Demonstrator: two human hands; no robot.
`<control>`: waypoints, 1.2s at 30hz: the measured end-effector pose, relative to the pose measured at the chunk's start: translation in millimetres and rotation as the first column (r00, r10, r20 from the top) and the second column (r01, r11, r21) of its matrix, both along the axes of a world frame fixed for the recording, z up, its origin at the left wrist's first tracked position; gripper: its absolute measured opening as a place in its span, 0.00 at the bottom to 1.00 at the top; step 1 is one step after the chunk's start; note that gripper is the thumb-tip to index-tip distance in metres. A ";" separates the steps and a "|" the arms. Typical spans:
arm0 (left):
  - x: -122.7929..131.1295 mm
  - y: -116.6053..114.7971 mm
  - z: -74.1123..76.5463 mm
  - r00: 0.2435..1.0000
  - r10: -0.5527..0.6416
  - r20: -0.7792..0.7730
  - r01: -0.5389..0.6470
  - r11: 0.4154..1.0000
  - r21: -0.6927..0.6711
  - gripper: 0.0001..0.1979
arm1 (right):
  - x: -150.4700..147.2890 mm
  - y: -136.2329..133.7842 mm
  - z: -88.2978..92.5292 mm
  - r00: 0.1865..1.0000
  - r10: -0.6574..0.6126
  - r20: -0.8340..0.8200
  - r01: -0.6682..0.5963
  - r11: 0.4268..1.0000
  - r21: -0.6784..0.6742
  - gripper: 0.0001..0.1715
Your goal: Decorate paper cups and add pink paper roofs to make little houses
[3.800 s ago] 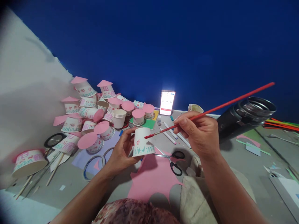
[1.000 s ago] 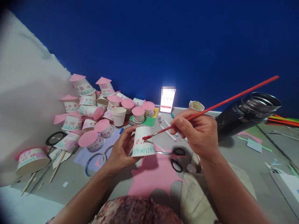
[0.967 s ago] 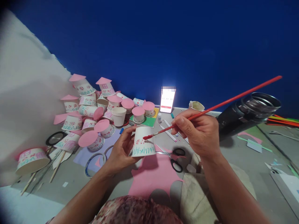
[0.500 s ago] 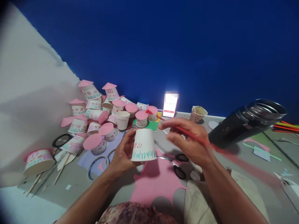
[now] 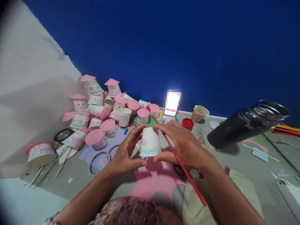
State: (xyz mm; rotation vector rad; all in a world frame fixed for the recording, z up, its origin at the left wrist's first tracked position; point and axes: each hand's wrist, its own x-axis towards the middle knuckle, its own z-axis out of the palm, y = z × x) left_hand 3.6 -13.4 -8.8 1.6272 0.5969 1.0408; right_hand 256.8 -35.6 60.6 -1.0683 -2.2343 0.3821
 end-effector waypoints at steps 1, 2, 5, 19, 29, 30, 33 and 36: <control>-1.5 0.6 0.7 0.999 0.017 -0.048 -0.015 0.999 0.031 0.50 | -0.6 0.5 0.3 1.000 0.004 0.004 -0.004 1.000 -0.004 0.48; -2.6 1.1 1.3 0.996 0.031 -0.083 -0.026 0.998 0.059 0.48 | -0.9 0.8 0.7 1.000 0.009 0.000 -0.009 1.000 -0.014 0.49; -3.2 3.0 2.3 0.992 0.053 -0.116 -0.042 0.994 0.096 0.44 | 1.5 -1.0 2.2 0.996 -0.035 -0.087 0.031 0.998 -0.047 0.44; -0.4 4.6 -0.6 0.996 0.083 -0.041 -0.084 0.996 -0.014 0.41 | 15.3 -8.1 11.4 0.756 -0.112 -0.645 0.046 0.992 -0.118 0.10; -1.0 1.1 0.0 0.994 0.073 -0.082 -0.072 0.997 0.021 0.43 | 12.9 -12.2 10.3 0.745 -0.177 -0.643 0.130 0.984 -0.121 0.09; -0.8 1.0 -0.2 0.994 0.076 -0.083 -0.074 0.997 0.027 0.44 | 12.6 -12.3 10.5 0.755 -0.173 -0.633 0.133 0.985 -0.110 0.09; -0.1 0.8 0.0 0.994 0.077 -0.078 -0.074 0.996 0.040 0.42 | 12.0 -12.4 11.0 0.776 -0.149 -0.613 0.124 0.989 -0.083 0.10; 0.2 0.7 0.0 0.995 0.067 -0.077 -0.063 0.997 0.051 0.41 | 11.4 -12.1 10.9 0.792 -0.154 -0.591 0.118 0.988 -0.100 0.11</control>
